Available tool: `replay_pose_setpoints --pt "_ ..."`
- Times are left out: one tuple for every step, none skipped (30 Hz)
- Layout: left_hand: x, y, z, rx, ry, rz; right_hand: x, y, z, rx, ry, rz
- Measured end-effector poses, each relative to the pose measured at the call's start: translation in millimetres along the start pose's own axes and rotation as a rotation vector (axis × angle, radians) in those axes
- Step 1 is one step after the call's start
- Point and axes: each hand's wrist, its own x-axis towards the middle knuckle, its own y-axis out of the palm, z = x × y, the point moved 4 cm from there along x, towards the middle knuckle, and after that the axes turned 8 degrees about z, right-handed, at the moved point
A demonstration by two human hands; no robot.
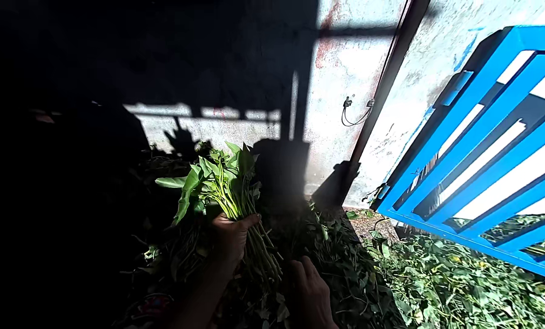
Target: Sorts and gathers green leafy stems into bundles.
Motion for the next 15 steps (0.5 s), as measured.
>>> replay_pose_setpoints --pt "-2.5 3.8 -0.1 0.004 -0.01 0.005 2.6 -8.3 0.5 0.076 0.002 -0.036" --pt "-5.8 7.6 0.8 0.015 -0.03 0.013 6.1 -14.7 1.3 0.116 -0.004 -0.048" --pt "-9.2 11.5 1.8 0.029 -0.048 0.02 9.9 -18.3 1.9 0.117 -0.018 -0.052" --pt "-12.3 16.0 1.5 0.033 -0.057 0.022 13.4 -19.1 1.4 0.094 -0.043 -0.057" --pt "-14.8 19.7 0.9 0.04 -0.063 0.023 15.7 -18.4 0.1 0.07 -0.068 -0.06" --pt "-16.6 22.9 -0.2 0.048 -0.07 0.025 16.6 -17.3 -1.4 0.054 -0.092 -0.06" --pt "-17.9 24.9 -1.3 0.059 -0.08 0.03 16.5 -16.3 -2.7 0.049 -0.11 -0.053" --pt "-18.5 26.1 -1.9 0.074 -0.09 0.038 15.7 -15.6 -3.4 0.059 -0.117 -0.032" --pt "-19.0 26.9 -2.6 0.089 -0.108 0.052 14.6 -14.8 -4.3 0.085 -0.116 -0.003" --pt "-19.1 27.3 -2.3 0.095 -0.125 0.073 13.0 -14.0 -5.6 0.137 -0.11 0.034" --pt "-19.1 27.3 -1.4 0.1 -0.143 0.095 11.1 -13.8 -7.2 0.214 -0.1 0.078" --pt "-18.4 27.2 -0.1 0.101 -0.159 0.106 10.3 -14.4 -9.2 0.302 -0.092 0.118" --pt "-17.7 27.3 0.6 0.103 -0.178 0.118 10.3 -15.4 -11.5 0.385 -0.087 0.158" --pt "-16.9 27.1 1.2 0.101 -0.198 0.129 10.6 -16.5 -13.7 0.455 -0.082 0.196" --pt "-16.0 26.7 2.0 0.097 -0.223 0.138 10.8 -17.5 -15.5 0.52 -0.067 0.235"
